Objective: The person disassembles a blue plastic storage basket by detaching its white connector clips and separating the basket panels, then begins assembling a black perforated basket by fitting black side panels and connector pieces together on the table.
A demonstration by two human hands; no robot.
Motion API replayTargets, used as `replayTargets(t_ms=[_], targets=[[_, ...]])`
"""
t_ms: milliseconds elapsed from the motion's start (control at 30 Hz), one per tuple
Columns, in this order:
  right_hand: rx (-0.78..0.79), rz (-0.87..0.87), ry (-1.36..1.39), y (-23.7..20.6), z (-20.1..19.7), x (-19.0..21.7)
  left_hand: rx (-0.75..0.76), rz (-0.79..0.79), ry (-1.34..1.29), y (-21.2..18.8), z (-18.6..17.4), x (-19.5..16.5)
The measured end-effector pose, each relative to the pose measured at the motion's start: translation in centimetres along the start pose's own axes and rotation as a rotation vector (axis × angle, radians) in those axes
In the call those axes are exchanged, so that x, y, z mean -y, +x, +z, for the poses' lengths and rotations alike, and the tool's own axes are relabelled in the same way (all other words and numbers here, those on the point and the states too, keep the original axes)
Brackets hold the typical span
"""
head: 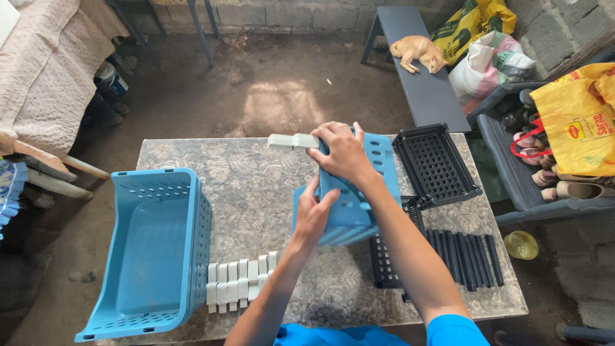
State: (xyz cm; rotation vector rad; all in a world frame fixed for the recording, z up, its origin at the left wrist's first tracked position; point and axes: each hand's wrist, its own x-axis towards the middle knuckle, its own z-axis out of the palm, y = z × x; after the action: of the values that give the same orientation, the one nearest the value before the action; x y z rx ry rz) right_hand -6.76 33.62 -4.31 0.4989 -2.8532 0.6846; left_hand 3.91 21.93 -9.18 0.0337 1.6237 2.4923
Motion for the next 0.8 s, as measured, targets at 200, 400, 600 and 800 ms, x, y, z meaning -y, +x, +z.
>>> replayTargets(t_ms=[200,400,600,800], targets=[[0.052,-0.254,0.123,-3.9,-1.0,2.1,0.014,-0.175,-0.095,-6.4,-1.7,-0.5],[-0.049,-0.383,0.198,-5.9,-0.6,2.9,-0.177,-0.145,-0.023,-4.1,-4.2,-0.5],[-0.066,-0.366,0.157,-5.5,0.3,2.5,-0.321,0.022,-0.098,0.2,-3.5,-0.2],[-0.008,-0.336,0.181,-4.9,0.9,1.5,-0.418,0.211,-0.109,1.6,-2.5,2.3]])
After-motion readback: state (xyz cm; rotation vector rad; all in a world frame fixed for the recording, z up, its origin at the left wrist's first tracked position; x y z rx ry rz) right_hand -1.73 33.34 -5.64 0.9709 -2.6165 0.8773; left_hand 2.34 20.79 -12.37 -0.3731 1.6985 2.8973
